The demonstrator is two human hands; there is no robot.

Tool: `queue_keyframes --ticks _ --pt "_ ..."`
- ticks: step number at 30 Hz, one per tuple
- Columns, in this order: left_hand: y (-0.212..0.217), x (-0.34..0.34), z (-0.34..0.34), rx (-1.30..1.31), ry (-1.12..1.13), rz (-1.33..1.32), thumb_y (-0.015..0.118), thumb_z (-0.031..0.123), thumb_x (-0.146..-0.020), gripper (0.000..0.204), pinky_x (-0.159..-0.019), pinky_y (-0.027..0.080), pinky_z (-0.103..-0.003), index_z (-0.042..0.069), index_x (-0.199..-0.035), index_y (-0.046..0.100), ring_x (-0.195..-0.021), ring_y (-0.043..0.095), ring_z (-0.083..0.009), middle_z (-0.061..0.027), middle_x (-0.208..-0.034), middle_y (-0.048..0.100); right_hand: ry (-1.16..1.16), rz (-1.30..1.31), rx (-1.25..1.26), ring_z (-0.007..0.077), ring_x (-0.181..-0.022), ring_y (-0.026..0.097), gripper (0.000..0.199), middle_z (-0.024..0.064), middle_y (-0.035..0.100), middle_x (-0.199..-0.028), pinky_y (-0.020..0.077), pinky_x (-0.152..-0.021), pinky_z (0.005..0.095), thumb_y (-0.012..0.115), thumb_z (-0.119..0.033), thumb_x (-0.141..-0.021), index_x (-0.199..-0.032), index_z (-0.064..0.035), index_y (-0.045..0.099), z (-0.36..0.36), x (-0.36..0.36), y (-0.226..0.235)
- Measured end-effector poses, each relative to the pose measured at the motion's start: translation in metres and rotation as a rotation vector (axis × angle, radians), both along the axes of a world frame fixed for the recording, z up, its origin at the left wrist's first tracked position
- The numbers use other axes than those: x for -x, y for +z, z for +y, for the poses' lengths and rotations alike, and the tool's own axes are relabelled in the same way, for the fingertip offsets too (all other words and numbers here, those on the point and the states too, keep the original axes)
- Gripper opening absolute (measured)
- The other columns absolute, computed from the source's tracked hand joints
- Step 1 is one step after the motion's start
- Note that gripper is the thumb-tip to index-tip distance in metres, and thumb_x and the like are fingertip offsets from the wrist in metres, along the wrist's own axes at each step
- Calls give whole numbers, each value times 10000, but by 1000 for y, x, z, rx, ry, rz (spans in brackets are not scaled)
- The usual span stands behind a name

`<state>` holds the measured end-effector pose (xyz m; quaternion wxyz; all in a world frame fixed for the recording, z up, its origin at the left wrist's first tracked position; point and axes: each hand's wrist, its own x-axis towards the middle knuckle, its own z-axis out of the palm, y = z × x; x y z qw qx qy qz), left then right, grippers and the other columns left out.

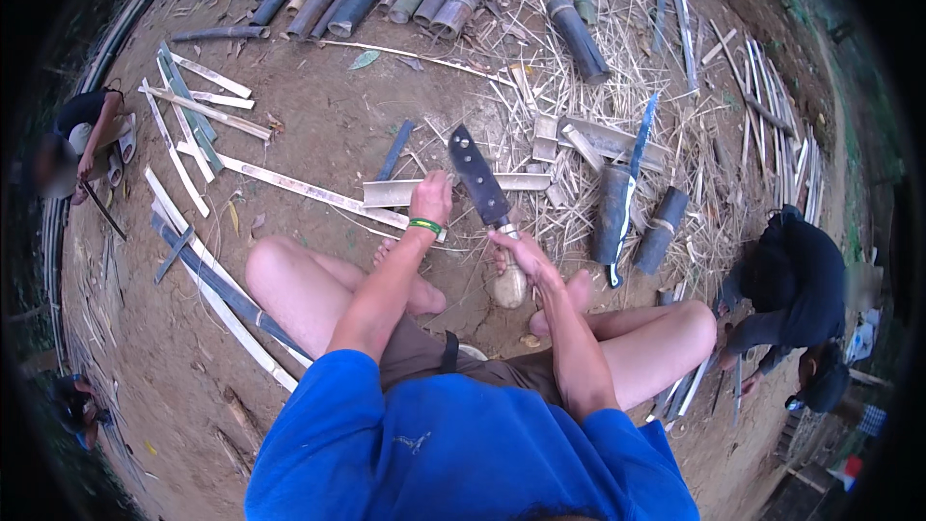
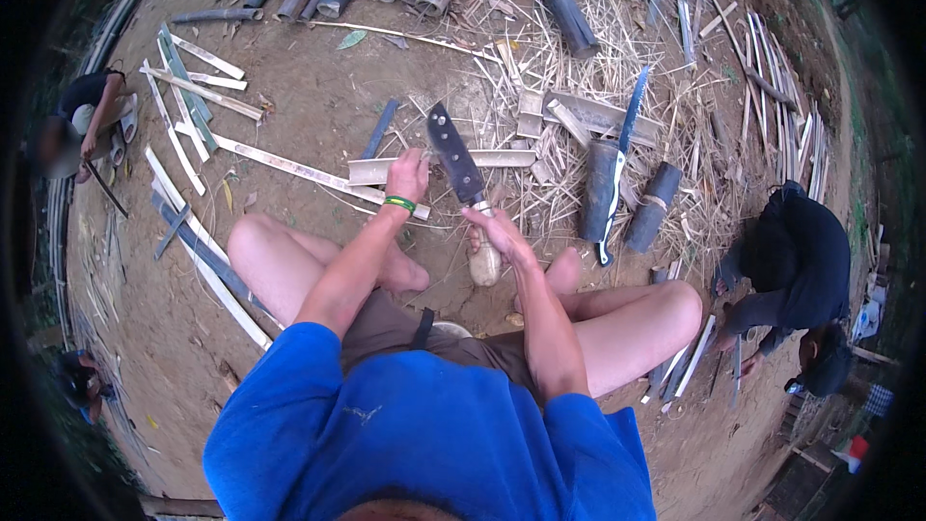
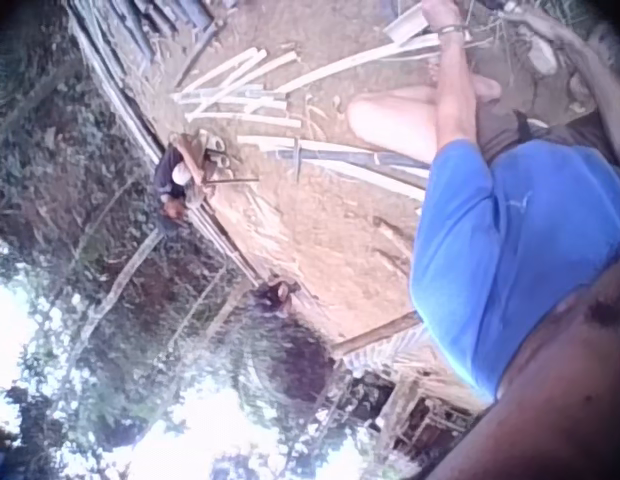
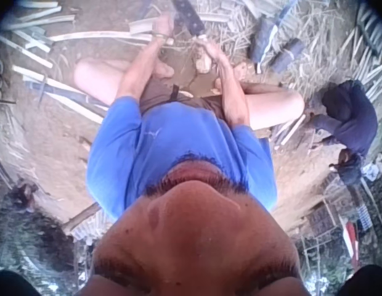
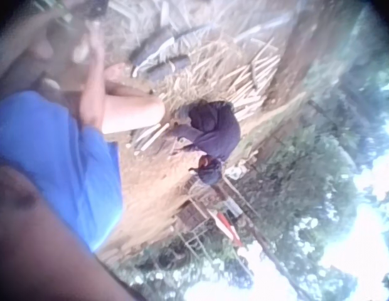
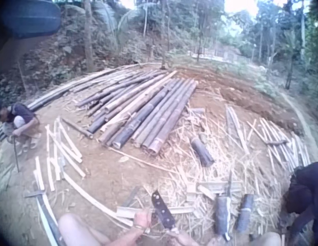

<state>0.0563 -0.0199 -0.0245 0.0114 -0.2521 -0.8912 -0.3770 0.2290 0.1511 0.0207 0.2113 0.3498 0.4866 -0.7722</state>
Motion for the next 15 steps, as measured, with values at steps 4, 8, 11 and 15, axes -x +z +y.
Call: queue_keyframes --ticks 4,8,11,15 --pt "2 11 -10 56 15 11 658 132 -944 160 -810 533 -545 -6 -1007 605 -955 649 -483 -261 -1022 656 221 18 -572 128 -558 590 344 18 617 -633 467 -526 315 765 -335 -932 -792 -45 647 5 -4 2" --pt "1 19 10 0 -10 -32 682 204 -963 236 -802 511 -550 0 -996 567 -944 653 -486 -275 -964 668 90 140 -564 99 -569 570 312 -9 621 -680 471 -536 300 774 -350 -933 -910 -57 671 11 -3 42" --pt "6 28 57 59 -5 -220 670 275 -981 287 -803 518 -547 15 -1037 560 -956 663 -487 -274 -977 692 38 177 -646 89 -573 561 297 -19 616 -699 465 -536 281 784 -335 -933 -981 -65 668 42 0 130" --pt "-25 46 106 29 -141 -226 698 322 -958 380 -866 535 -558 24 -1143 549 -1001 678 -478 -267 -1043 716 -78 279 -664 69 -546 552 269 -20 590 -647 440 -510 258 769 -297 -954 -960 -56 650 96 -10 204"
